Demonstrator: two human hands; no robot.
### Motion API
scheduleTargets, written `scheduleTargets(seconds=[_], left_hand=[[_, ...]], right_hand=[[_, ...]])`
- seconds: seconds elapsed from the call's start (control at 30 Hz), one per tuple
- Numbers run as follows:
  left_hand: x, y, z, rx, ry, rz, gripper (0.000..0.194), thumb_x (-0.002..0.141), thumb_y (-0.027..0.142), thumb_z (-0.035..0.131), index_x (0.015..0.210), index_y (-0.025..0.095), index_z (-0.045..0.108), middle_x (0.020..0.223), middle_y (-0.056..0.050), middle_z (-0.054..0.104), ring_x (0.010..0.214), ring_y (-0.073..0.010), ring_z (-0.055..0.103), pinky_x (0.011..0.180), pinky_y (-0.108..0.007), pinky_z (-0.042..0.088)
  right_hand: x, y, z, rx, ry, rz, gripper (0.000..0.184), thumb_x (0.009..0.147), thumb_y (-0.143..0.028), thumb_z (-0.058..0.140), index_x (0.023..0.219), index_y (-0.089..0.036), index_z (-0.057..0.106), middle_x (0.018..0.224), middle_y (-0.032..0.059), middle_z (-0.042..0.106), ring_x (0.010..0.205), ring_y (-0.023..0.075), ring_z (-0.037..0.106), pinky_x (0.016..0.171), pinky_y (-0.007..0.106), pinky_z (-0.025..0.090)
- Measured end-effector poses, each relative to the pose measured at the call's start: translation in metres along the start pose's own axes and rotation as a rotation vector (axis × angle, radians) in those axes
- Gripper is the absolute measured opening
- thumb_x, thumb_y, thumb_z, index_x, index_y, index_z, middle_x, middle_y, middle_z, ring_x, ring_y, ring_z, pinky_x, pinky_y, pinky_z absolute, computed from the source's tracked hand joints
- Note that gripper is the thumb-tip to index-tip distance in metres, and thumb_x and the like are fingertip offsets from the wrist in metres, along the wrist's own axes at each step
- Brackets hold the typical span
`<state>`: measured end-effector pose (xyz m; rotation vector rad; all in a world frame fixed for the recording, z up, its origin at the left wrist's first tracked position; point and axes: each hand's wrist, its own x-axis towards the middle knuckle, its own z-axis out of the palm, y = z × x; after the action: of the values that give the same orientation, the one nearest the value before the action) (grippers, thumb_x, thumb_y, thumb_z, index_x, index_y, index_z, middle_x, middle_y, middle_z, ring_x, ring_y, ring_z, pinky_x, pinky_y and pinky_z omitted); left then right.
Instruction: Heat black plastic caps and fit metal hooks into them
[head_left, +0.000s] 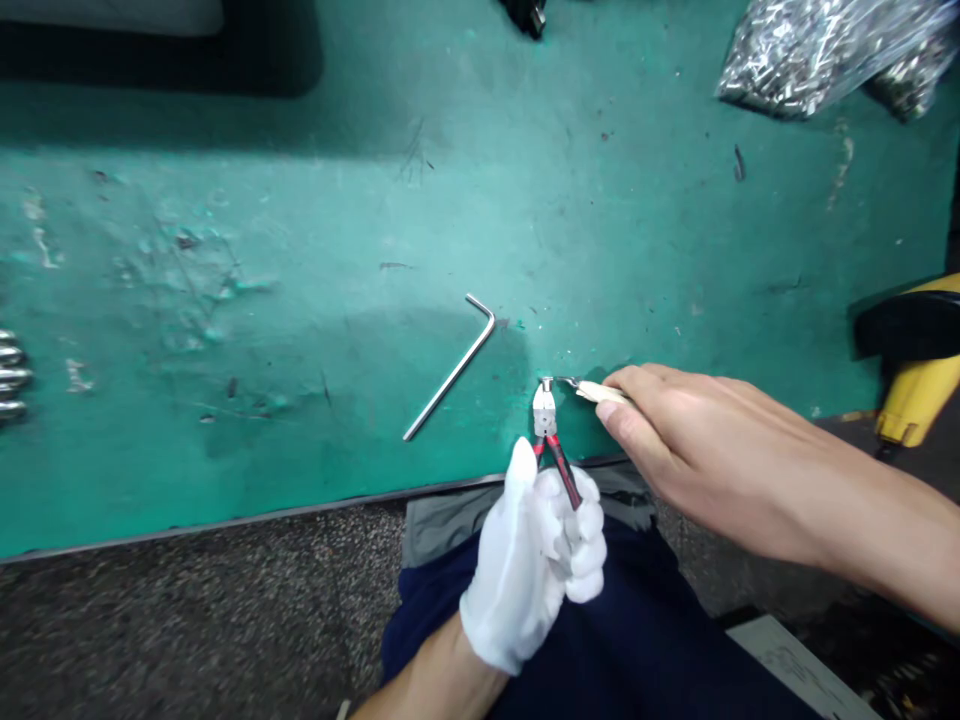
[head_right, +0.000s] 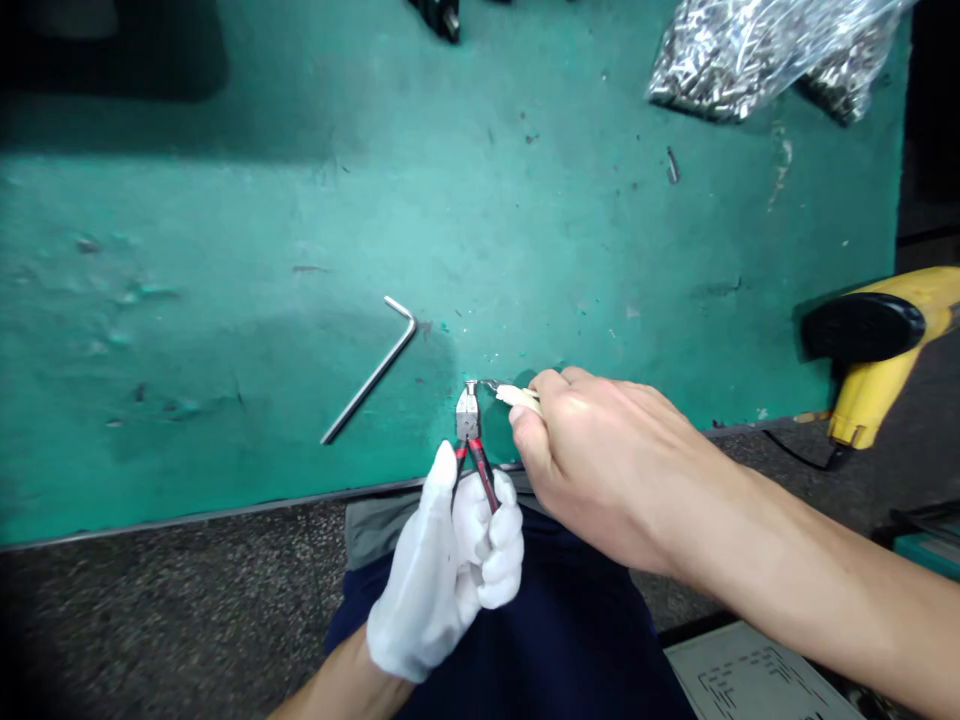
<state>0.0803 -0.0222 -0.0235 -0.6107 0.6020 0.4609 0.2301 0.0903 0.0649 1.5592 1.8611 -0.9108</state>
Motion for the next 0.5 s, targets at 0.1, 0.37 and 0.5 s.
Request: scheduleTargets(seconds=[0.1,0.37,0.5], left_hand=[[0.0015,0.0003,-0.0022,-0.018,-0.026,-0.021,0.063,0.09,0.075,0.041,0.085,0.016,0.063,0.063,-0.001,0.056,0.043,-0.0109,0.049,0.037,-0.021,0.029],[0.0035,0.0001,-0.0068,-0.032,-0.062,-0.027,0.07,0.088,0.079,0.038,0.086,0.014,0.066,0.064,-0.002,0.059,0.044,-0.0129,0.053,0.036,-0.022,0.034],[0.0062,-0.0008,-0.0092,-0.035,-0.085,-0.013,0.071,0.089,0.078,0.037,0.087,0.014,0.066,0.065,-0.003,0.059,0.045,-0.0133,0.054,0.037,-0.022,0.035]], right_hand=[[-0.0008,-0.0034,0.004,-0.038,0.029,-0.014,0.03,0.105,-0.041,0.029,0.092,-0.024,0.05,0.086,0.0027,0.058,0.077,0.0228,0.058,0.067,0.037,0.04],[-0.0019,-0.0041,0.0015,-0.002,-0.003,-0.01,0.033,0.105,-0.044,0.027,0.089,-0.024,0.048,0.083,0.0016,0.056,0.072,0.0216,0.055,0.065,0.036,0.037],[-0.0002,-0.0053,-0.0017,-0.003,-0.018,-0.016,0.034,0.105,-0.043,0.028,0.087,-0.024,0.049,0.081,0.0014,0.057,0.071,0.0209,0.054,0.063,0.035,0.035]])
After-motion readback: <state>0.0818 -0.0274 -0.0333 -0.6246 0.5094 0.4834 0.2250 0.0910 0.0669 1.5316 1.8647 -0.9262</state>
